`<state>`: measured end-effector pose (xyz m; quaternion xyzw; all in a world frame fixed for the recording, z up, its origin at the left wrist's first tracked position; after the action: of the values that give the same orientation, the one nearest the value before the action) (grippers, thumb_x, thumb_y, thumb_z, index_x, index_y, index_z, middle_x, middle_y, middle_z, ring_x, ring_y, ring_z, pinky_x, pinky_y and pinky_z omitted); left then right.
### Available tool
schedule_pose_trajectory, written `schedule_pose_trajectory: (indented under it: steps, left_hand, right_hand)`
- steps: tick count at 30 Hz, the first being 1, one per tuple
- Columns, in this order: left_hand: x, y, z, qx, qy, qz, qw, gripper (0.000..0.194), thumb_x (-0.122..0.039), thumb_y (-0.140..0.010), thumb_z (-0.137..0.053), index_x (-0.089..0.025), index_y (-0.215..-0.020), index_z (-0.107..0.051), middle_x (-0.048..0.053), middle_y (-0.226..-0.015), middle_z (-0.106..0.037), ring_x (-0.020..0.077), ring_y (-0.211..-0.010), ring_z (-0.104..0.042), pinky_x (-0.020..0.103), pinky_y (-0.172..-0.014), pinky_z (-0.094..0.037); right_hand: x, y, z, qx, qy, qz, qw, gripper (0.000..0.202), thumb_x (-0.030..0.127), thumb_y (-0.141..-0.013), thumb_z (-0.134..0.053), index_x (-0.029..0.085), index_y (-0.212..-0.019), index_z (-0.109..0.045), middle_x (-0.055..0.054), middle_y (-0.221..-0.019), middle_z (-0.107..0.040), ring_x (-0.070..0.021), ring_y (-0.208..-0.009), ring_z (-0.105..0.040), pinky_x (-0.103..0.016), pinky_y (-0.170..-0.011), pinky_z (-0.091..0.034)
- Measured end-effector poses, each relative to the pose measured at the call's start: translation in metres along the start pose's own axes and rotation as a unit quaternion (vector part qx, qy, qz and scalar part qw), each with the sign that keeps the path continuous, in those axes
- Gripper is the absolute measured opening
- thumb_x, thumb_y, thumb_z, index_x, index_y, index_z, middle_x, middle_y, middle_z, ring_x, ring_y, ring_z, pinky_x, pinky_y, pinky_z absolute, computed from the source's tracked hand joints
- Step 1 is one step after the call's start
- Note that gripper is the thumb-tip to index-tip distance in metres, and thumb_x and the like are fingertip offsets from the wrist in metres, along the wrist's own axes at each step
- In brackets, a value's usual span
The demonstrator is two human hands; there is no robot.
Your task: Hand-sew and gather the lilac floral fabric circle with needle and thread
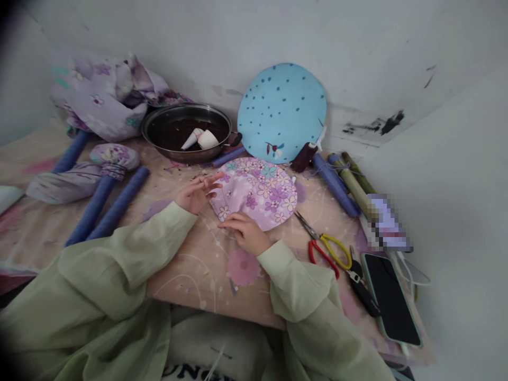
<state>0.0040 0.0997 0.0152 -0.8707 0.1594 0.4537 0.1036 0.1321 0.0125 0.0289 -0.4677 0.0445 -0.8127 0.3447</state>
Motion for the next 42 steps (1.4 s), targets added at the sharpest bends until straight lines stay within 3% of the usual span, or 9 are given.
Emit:
schedule_pose_trajectory:
  steps: [7,14,20,23,26,29,31,37,42]
  left_hand:
    - [0.004,-0.001,0.003,-0.005,0.004,0.007,1.0,0.012,-0.022,-0.071,-0.058,-0.016,-0.067,-0.048,0.004,-0.122,-0.061,0.0152,-0.092,-0.061,0.024,-0.069,-0.041]
    - [0.006,-0.003,0.007,-0.006,0.008,0.003,1.0,0.014,-0.022,-0.072,-0.059,-0.016,-0.068,-0.048,0.005,-0.124,-0.059,0.0171,-0.095,-0.062,0.026,-0.071,-0.043]
    - [0.006,0.0,0.004,-0.014,0.031,0.0,0.999,0.012,-0.021,-0.074,-0.057,-0.016,-0.068,-0.048,0.005,-0.121,-0.062,0.0208,-0.099,-0.064,0.031,-0.081,-0.045]
    - [0.007,0.0,0.003,-0.012,0.056,0.012,0.998,0.011,-0.023,-0.076,-0.055,-0.017,-0.07,-0.049,0.004,-0.114,-0.065,0.022,-0.096,-0.065,0.035,-0.086,-0.044]
    - [0.01,0.0,0.004,-0.002,0.07,0.038,0.997,0.01,-0.026,-0.078,-0.053,-0.018,-0.074,-0.048,0.003,-0.092,-0.07,0.0194,-0.083,-0.067,0.037,-0.085,-0.045]
    - [0.009,0.001,0.003,0.013,0.067,0.046,0.997,0.007,-0.025,-0.077,-0.054,-0.019,-0.079,-0.049,-0.001,-0.069,-0.067,0.0141,-0.061,-0.064,0.035,-0.078,-0.048]
    - [0.008,0.003,0.0,0.027,0.062,0.047,0.997,0.009,-0.024,-0.076,-0.054,-0.019,-0.084,-0.051,-0.002,-0.066,-0.065,0.0107,-0.049,-0.058,0.034,-0.072,-0.05]
    - [0.012,0.007,-0.008,0.091,-0.015,0.032,0.995,0.027,-0.025,-0.074,-0.056,-0.016,-0.1,-0.053,0.007,-0.09,-0.072,0.0052,-0.037,-0.051,0.032,-0.063,-0.054]
    - [0.024,0.016,-0.018,0.128,-0.245,0.009,0.961,0.038,-0.032,-0.079,-0.058,-0.017,-0.113,-0.051,0.015,-0.124,-0.058,0.0045,-0.043,-0.059,0.023,-0.049,-0.052]
  right_hand:
    - [0.004,0.001,0.005,0.003,-0.018,0.006,1.0,0.02,0.019,-0.09,-0.046,0.021,-0.086,-0.064,-0.007,-0.084,-0.061,-0.0186,-0.081,-0.057,-0.036,-0.075,-0.048]
    - [0.009,0.003,0.022,-0.073,-0.055,-0.023,0.996,0.016,0.032,-0.088,-0.053,0.022,-0.081,-0.064,-0.011,-0.111,-0.055,-0.0238,-0.109,-0.051,-0.046,-0.096,-0.039]
    - [0.004,0.007,0.032,-0.143,-0.123,-0.044,0.981,0.022,0.04,-0.089,-0.05,0.023,-0.082,-0.061,-0.007,-0.085,-0.063,-0.0219,-0.09,-0.059,-0.045,-0.088,-0.045]
    - [0.003,0.008,0.034,-0.169,-0.14,-0.053,0.974,0.02,0.04,-0.087,-0.053,0.023,-0.08,-0.062,-0.006,-0.076,-0.064,-0.0224,-0.092,-0.059,-0.045,-0.09,-0.044]
    - [0.0,0.011,0.033,-0.171,-0.155,-0.077,0.97,0.02,0.04,-0.085,-0.056,0.022,-0.08,-0.063,-0.005,-0.07,-0.064,-0.0221,-0.09,-0.06,-0.042,-0.085,-0.048]
    - [-0.006,0.013,0.03,-0.159,-0.172,-0.115,0.965,0.023,0.043,-0.085,-0.056,0.02,-0.084,-0.063,-0.004,-0.07,-0.065,-0.0175,-0.068,-0.063,-0.036,-0.067,-0.053]
    - [-0.01,0.014,0.03,-0.149,-0.176,-0.137,0.963,0.025,0.044,-0.084,-0.057,0.02,-0.085,-0.063,-0.003,-0.068,-0.065,-0.0155,-0.06,-0.062,-0.033,-0.06,-0.052]
    - [-0.008,0.015,0.04,-0.11,-0.133,-0.186,0.967,0.023,0.039,-0.084,-0.057,0.017,-0.085,-0.064,-0.001,-0.062,-0.064,-0.0143,-0.058,-0.061,-0.03,-0.061,-0.05]
    - [-0.005,0.031,0.048,-0.072,-0.069,-0.225,0.969,0.015,0.029,-0.084,-0.056,0.017,-0.087,-0.065,-0.002,-0.066,-0.066,-0.0148,-0.065,-0.062,-0.028,-0.064,-0.047]
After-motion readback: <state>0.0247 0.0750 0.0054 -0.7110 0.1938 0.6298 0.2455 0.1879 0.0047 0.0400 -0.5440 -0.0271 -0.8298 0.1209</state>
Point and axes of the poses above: each hand's wrist, its own y-axis away from the middle knuckle, its own z-axis out of the back of the hand, x = y × z, the point moved 7 cm from there along -y, towards the middle knuckle
